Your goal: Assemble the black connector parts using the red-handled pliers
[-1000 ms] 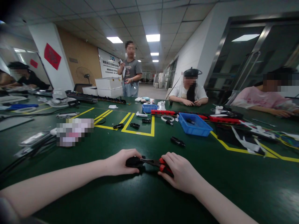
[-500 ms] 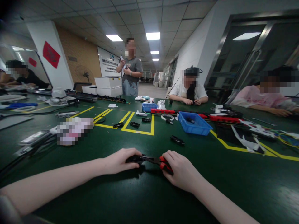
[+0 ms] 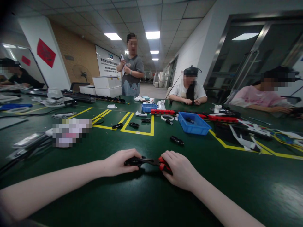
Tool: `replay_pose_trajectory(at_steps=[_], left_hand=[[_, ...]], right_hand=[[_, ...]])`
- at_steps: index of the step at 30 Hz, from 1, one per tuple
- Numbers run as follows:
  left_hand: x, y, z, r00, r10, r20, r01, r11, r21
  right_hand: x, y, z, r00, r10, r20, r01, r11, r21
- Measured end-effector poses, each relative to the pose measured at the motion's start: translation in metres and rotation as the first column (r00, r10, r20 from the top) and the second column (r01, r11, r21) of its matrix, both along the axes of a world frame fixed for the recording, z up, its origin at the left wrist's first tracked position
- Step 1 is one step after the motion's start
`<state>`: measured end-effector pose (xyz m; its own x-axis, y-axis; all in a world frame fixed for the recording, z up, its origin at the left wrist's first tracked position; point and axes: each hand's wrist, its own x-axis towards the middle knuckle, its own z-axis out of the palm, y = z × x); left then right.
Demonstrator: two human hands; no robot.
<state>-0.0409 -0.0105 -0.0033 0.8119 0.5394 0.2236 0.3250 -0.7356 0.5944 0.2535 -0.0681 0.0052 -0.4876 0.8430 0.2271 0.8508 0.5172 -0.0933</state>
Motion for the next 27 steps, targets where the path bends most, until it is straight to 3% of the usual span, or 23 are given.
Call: replay_pose_trajectory(at_steps=[6, 15, 27], left_hand=[[0.000, 0.001, -0.001, 0.999, -0.029, 0.014, 0.029, 0.999, 0.025], [0.002, 0.000, -0.001, 0.999, -0.042, 0.028, 0.041, 0.999, 0.028], [0.003, 0.001, 0.000, 1.000, -0.018, -0.004, 0.018, 0.999, 0.040]], right_hand=[[0.002, 0.003, -0.004, 1.000, -0.014, 0.022, 0.014, 1.000, 0.002], [-0.008, -0.003, 0.010, 0.997, -0.062, 0.040, 0.065, 0.995, -0.077], [0.001, 0.003, -0.001, 0.999, -0.037, -0.028, 0.033, 0.992, -0.125]])
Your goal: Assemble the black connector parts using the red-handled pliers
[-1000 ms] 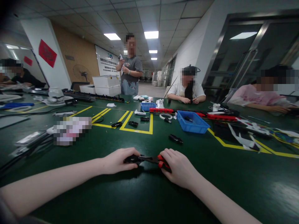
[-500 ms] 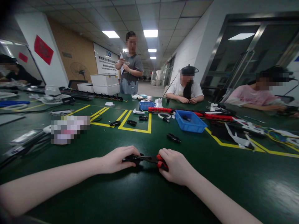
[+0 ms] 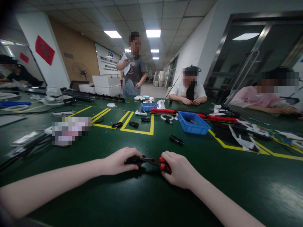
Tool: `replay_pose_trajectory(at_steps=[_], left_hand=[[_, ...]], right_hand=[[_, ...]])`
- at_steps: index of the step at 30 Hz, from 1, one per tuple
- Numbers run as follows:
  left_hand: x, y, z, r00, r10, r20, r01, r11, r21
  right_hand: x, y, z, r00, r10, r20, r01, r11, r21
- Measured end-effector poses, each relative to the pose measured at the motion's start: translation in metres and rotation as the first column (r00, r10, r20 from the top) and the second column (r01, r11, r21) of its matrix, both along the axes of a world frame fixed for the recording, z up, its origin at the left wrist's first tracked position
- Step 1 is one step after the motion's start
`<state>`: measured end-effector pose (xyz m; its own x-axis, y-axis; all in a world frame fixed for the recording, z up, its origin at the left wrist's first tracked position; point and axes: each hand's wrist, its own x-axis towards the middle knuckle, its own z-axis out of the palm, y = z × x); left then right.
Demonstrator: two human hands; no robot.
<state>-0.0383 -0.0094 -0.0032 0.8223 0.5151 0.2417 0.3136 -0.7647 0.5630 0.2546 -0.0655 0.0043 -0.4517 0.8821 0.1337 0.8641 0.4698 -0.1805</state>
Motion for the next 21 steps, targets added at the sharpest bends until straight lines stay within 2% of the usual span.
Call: replay_pose_trajectory(at_steps=[7, 13, 21], left_hand=[[0.0009, 0.0010, -0.0006, 0.999, 0.001, -0.040, -0.001, 1.000, -0.006], [0.0003, -0.0008, 0.0010, 1.000, -0.015, 0.015, 0.016, 1.000, -0.012], [0.0005, -0.0004, 0.0012, 0.999, -0.010, 0.050, 0.012, 0.999, -0.035]], right_hand=[[-0.0021, -0.0011, 0.0030, 1.000, -0.004, -0.001, 0.004, 1.000, -0.004], [-0.0072, -0.0048, 0.0098, 0.999, -0.025, 0.037, 0.026, 0.999, -0.026], [-0.0033, -0.0013, 0.0028, 1.000, -0.003, 0.012, 0.003, 1.000, 0.009]])
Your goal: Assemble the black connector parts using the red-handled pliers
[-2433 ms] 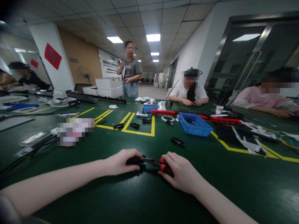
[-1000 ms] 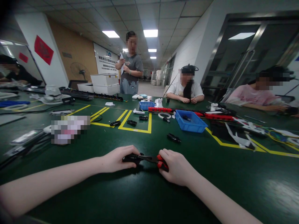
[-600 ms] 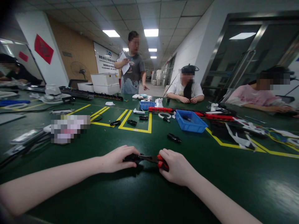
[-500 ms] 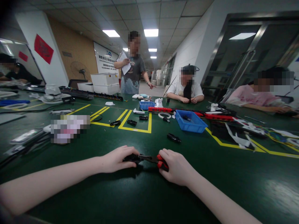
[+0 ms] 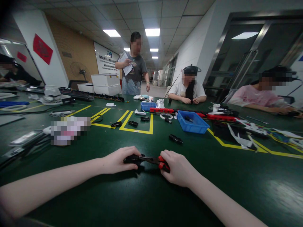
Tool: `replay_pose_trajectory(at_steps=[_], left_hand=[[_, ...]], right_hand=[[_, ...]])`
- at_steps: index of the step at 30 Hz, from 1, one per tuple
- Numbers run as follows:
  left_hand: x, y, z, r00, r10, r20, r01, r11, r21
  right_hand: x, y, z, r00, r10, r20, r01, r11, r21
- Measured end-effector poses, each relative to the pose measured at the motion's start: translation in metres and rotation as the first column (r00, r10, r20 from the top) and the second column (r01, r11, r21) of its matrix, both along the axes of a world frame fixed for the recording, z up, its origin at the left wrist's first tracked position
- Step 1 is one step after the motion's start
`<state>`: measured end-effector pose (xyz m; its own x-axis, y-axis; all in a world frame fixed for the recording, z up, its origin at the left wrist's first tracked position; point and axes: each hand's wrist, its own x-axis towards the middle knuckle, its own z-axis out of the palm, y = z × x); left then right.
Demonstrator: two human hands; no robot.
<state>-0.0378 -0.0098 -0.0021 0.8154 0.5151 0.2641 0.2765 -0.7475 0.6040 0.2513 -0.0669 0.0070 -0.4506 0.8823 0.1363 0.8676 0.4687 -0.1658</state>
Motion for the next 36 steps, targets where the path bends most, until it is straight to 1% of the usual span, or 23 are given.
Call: replay_pose_trajectory(at_steps=[6, 19, 24, 32, 36], left_hand=[[0.0001, 0.0000, 0.0003, 1.000, -0.010, 0.011, 0.010, 0.999, -0.037], [0.0000, -0.0001, -0.0017, 1.000, 0.011, -0.028, -0.010, 0.999, 0.049], [0.0009, -0.0004, -0.0007, 0.998, 0.028, -0.061, -0.025, 0.998, 0.056], [0.0017, -0.0009, 0.0011, 0.995, 0.047, -0.083, -0.042, 0.997, 0.063], [0.0012, 0.0002, -0.0001, 0.997, 0.025, -0.070, -0.021, 0.998, 0.052]], right_hand=[[0.0006, 0.0004, 0.0009, 1.000, 0.016, -0.021, -0.017, 1.000, -0.025], [0.0025, 0.0016, 0.0004, 0.999, 0.023, -0.037, -0.025, 0.999, -0.044], [0.0009, 0.0006, 0.0011, 0.999, 0.015, -0.032, -0.016, 0.999, -0.040], [0.0034, 0.0017, -0.0029, 0.999, 0.010, -0.040, -0.011, 1.000, -0.026], [0.0027, 0.0013, -0.0025, 0.999, 0.009, -0.037, -0.010, 1.000, -0.022]])
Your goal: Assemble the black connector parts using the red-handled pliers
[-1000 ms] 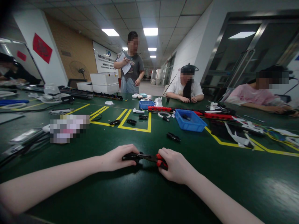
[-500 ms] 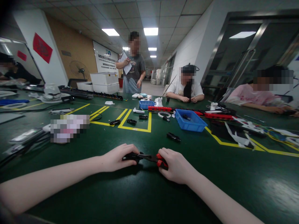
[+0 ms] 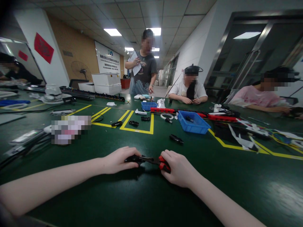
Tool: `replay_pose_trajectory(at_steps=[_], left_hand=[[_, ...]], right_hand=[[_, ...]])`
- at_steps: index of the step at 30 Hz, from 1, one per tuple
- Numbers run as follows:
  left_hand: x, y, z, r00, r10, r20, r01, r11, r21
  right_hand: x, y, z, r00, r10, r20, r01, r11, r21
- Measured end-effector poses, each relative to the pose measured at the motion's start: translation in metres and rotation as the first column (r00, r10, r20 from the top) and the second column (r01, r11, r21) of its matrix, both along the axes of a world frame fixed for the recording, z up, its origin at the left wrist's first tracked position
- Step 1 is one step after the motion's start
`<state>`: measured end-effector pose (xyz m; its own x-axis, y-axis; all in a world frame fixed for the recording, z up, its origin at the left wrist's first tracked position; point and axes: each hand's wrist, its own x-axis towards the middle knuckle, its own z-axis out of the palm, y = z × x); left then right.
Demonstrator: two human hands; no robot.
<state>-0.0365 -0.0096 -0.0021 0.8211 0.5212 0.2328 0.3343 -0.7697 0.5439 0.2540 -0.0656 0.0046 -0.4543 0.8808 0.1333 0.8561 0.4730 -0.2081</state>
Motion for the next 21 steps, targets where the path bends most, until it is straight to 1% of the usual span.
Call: replay_pose_trajectory(at_steps=[4, 8, 12, 15, 21], left_hand=[[-0.0008, 0.0006, -0.0005, 0.998, -0.026, 0.051, 0.026, 1.000, -0.009], [-0.0015, 0.0004, -0.0005, 0.997, -0.034, 0.067, 0.033, 0.999, 0.017], [-0.0021, 0.0008, -0.0018, 0.998, -0.032, 0.052, 0.030, 0.999, 0.044], [-0.0018, 0.0012, -0.0030, 0.999, -0.030, 0.040, 0.028, 0.998, 0.055], [-0.0005, 0.0002, -0.0010, 1.000, -0.012, 0.006, 0.012, 0.999, 0.045]], right_hand=[[-0.0006, -0.0012, 0.0016, 1.000, -0.002, -0.010, 0.002, 1.000, -0.018], [-0.0012, -0.0016, 0.0019, 1.000, 0.000, -0.012, -0.001, 1.000, -0.021], [-0.0021, -0.0010, 0.0020, 1.000, -0.001, 0.002, 0.001, 1.000, 0.003], [-0.0029, -0.0007, 0.0028, 1.000, -0.005, 0.008, 0.005, 1.000, -0.009], [-0.0028, -0.0009, 0.0020, 1.000, 0.000, 0.022, 0.000, 1.000, 0.014]])
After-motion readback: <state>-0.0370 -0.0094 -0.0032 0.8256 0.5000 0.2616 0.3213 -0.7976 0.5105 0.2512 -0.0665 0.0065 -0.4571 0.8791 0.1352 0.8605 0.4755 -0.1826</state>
